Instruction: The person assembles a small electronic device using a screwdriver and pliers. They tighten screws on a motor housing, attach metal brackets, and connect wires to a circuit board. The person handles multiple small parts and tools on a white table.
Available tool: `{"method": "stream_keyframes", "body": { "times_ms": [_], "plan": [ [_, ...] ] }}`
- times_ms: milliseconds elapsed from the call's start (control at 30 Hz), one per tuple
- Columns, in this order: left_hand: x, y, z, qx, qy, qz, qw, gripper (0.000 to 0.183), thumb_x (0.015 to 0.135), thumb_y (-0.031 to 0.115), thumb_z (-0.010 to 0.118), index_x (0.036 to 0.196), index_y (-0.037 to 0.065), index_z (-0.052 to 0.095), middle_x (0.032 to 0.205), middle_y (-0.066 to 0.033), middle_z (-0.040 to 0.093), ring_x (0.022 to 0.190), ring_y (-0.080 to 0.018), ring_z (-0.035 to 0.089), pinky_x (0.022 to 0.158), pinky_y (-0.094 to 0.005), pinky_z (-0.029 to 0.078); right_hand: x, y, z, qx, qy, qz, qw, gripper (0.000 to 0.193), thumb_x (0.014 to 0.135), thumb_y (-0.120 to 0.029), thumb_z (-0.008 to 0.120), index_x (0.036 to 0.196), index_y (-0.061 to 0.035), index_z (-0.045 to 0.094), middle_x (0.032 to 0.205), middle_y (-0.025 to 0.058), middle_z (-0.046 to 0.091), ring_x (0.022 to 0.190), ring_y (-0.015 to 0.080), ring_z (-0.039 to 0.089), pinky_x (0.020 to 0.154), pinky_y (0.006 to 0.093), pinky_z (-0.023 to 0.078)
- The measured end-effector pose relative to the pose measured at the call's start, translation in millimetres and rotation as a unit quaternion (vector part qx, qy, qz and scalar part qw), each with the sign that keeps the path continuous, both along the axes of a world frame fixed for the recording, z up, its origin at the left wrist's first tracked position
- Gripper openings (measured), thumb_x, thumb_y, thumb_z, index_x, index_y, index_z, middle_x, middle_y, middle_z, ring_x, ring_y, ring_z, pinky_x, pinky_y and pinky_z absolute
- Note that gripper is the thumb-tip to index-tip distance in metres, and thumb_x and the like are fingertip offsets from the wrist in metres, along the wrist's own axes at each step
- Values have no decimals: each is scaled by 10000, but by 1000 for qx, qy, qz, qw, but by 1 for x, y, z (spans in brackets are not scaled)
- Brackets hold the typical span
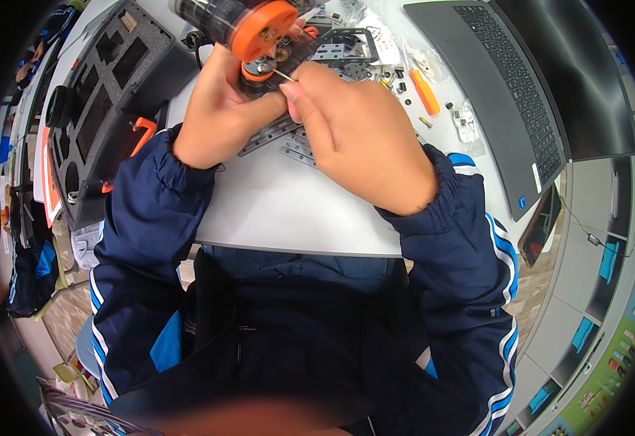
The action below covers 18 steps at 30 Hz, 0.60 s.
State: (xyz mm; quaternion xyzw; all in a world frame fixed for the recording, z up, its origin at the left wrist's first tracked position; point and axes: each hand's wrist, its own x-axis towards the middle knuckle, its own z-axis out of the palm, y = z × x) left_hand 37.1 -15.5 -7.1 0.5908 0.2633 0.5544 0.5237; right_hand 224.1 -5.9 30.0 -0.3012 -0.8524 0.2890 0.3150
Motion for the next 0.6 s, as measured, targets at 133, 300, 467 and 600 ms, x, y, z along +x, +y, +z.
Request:
{"method": "stream_keyframes", "body": {
  "times_ms": [133,300,467,600],
  "plan": [
    [2,1,-2,33,31,64,997,491,776,-140,615,1208,51,480,1229,-68,495,1196,-177,507,1035,-318,415,-1,-1,-2,168,-109,-78,977,163,957,-164,637,865,-51,562,618,123,602,594,288,663,512,388,477],
    [2,8,0,49,58,64,995,528,781,-156,578,1247,53,442,1225,-48,492,1143,-134,541,926,-303,525,-7,10,-7,346,-149,-111,920,143,888,-141,699,877,-70,575,634,82,572,589,264,643,514,367,488],
    [1,4,3,-35,-32,38,998,509,802,-145,591,1250,36,432,1254,-66,494,1154,-144,545,837,-317,604,-11,13,-9,294,-41,-111,948,139,922,-150,677,958,-36,605,783,101,599,664,284,636,562,365,498],
    [0,6,1,9,-1,77,997,503,807,-143,597,1247,37,433,1257,-75,497,1158,-145,545,841,-319,607,-11,8,-7,134,57,-114,983,118,951,-119,637,987,-11,605,870,157,601,720,316,635,603,354,503]
  ]
}}
